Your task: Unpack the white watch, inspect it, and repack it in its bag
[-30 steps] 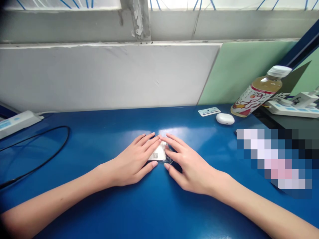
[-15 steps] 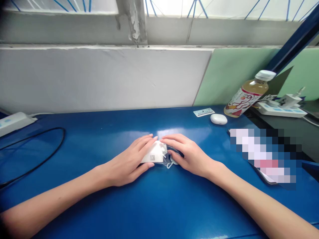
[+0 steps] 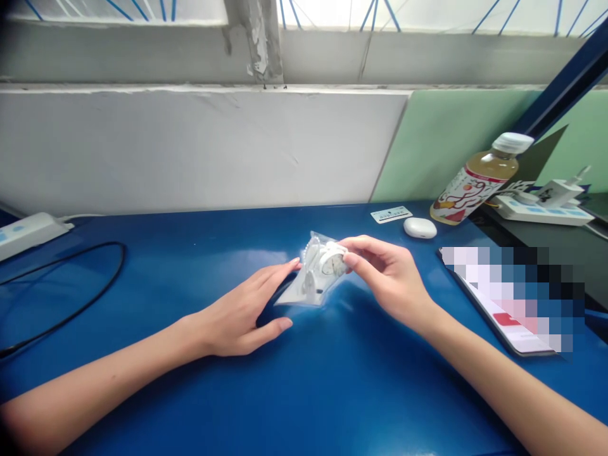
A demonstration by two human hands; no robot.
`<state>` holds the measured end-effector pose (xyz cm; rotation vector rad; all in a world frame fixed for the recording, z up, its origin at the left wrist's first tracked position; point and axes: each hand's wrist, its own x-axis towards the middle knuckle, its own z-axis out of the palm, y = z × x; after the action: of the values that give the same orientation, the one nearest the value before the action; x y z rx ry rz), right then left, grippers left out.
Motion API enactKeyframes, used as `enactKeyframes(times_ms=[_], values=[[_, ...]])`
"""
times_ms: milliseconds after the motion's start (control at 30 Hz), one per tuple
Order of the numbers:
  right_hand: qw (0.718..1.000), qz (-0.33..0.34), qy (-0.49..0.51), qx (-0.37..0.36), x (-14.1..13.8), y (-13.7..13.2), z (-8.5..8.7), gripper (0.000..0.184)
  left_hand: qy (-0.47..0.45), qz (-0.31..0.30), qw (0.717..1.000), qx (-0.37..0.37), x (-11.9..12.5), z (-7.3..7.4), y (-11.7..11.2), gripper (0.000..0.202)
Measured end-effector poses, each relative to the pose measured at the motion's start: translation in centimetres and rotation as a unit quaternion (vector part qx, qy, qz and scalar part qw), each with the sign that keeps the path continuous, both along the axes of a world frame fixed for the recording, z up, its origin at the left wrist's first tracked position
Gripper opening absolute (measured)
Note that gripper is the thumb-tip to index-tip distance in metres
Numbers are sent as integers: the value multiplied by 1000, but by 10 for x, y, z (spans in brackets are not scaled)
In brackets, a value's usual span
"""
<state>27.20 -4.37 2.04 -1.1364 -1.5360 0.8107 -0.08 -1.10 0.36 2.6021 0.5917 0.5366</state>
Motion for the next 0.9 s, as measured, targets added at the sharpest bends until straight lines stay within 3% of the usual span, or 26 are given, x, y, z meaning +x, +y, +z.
enactKeyframes(times_ms=[133, 300, 433, 633, 900], values=[[994, 20, 25, -108, 1, 8, -7, 32, -14, 15, 1000, -6, 0, -3, -1, 97], [986, 73, 22, -147, -1, 13, -11, 36, -39, 54, 998, 3, 1, -7, -1, 100], [990, 62, -38, -122, -1, 13, -12, 38, -51, 46, 997, 38, 1, -4, -1, 86], [992, 35, -104, -66, 0, 13, -18, 29, -19, -29, 998, 53, -1, -1, 0, 65], [963, 55, -262, 29, 7, 12, -27, 32, 31, -31, 999, 30, 1, -1, 1, 63]])
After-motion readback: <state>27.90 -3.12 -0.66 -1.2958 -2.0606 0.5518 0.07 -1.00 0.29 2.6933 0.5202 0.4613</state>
